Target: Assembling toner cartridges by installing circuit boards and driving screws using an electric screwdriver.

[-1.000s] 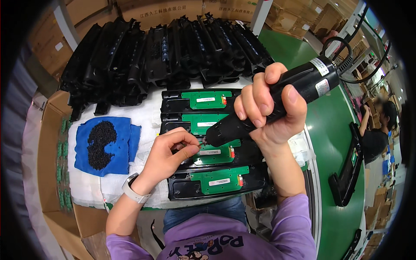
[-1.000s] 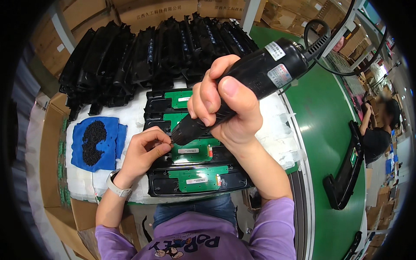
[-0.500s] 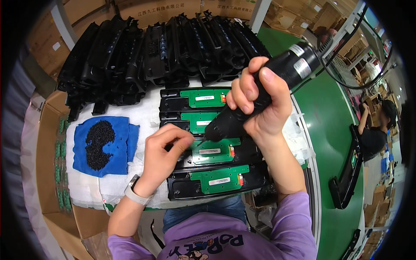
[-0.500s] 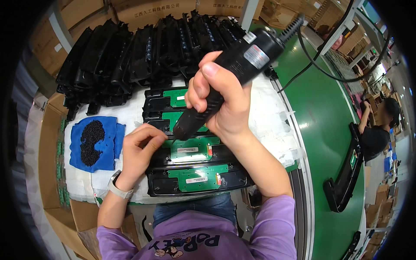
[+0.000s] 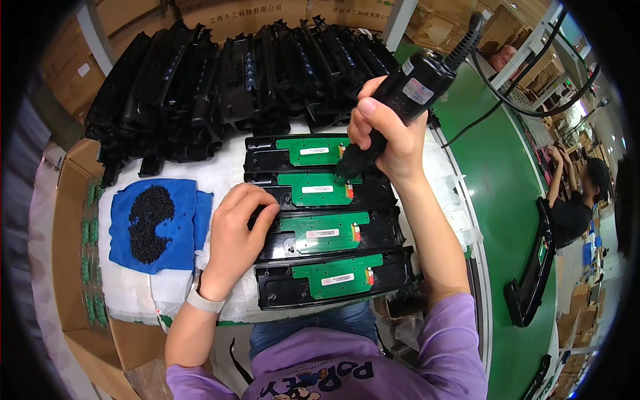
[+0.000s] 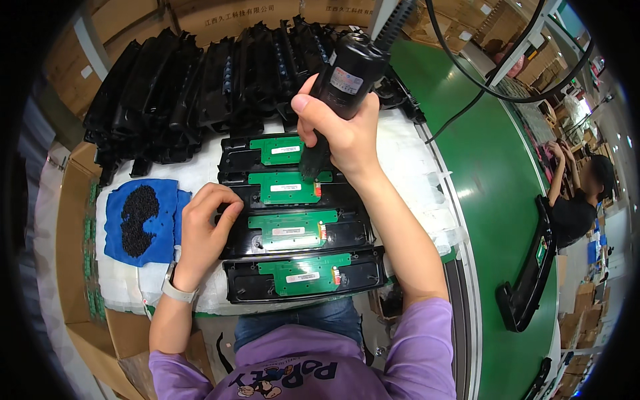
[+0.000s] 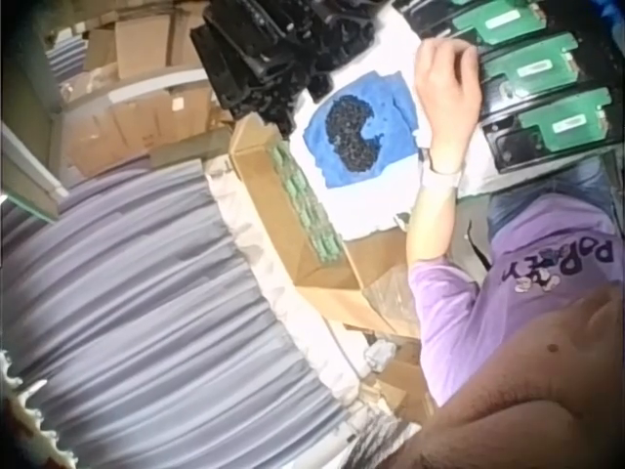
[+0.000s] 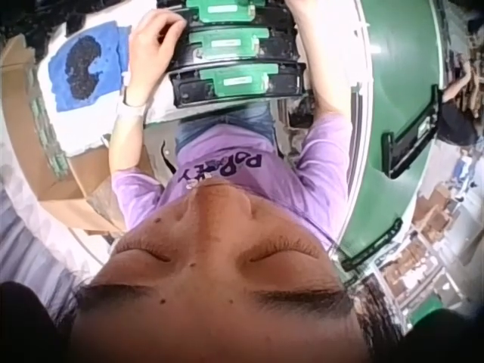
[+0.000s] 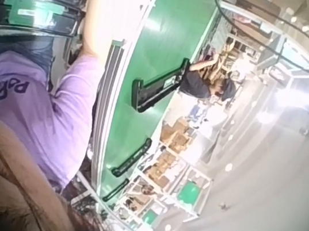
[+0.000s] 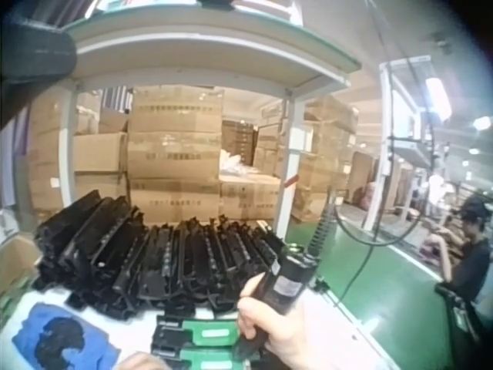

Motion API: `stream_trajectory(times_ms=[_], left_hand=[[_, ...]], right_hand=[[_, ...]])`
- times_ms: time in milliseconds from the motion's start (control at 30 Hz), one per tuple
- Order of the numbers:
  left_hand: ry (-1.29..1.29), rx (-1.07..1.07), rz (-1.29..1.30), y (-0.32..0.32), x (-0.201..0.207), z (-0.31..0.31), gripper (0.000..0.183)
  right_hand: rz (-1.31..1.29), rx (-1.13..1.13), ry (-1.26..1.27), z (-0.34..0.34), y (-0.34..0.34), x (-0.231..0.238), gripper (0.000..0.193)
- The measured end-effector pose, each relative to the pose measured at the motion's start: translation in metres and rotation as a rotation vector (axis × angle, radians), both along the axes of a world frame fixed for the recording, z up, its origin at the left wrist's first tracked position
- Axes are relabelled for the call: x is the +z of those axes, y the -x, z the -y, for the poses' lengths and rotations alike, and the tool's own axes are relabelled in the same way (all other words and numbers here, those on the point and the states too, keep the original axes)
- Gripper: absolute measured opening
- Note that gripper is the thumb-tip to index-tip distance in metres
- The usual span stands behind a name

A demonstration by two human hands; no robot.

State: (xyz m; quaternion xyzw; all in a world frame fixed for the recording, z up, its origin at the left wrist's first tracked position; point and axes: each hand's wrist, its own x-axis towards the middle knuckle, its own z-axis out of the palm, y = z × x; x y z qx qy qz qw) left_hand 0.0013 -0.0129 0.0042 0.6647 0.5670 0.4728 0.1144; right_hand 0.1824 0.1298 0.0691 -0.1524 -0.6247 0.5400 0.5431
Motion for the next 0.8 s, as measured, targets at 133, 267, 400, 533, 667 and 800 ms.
stream_trajectory(times_ms=[133,267,400,533,667,800], left_hand=[[0.029,-0.001,-0.026,0.001,-0.005,-0.001,0.007],[0.07,-0.004,-0.068,0.001,-0.01,-0.002,0.008],[0.111,-0.012,-0.13,0.0,-0.005,-0.001,0.009],[0.125,-0.011,-0.097,0.001,-0.008,0.0,0.011],[0.105,-0.002,0.015,-0.003,-0.003,0.003,0.008],[0.072,-0.165,0.271,-0.01,-0.001,0.002,0.005]], right_hand=[[0.102,0.016,-0.006,0.004,0.01,0.004,0.016],[0.125,0.037,-0.03,0.002,0.012,0.003,0.015],[0.134,0.014,-0.051,0.004,0.011,0.004,0.016],[0.159,-0.017,-0.071,0.014,0.011,0.006,0.016],[-0.089,0.095,0.014,0.019,-0.002,0.008,0.019],[-0.504,0.38,0.188,0.03,-0.009,0.016,0.015]])
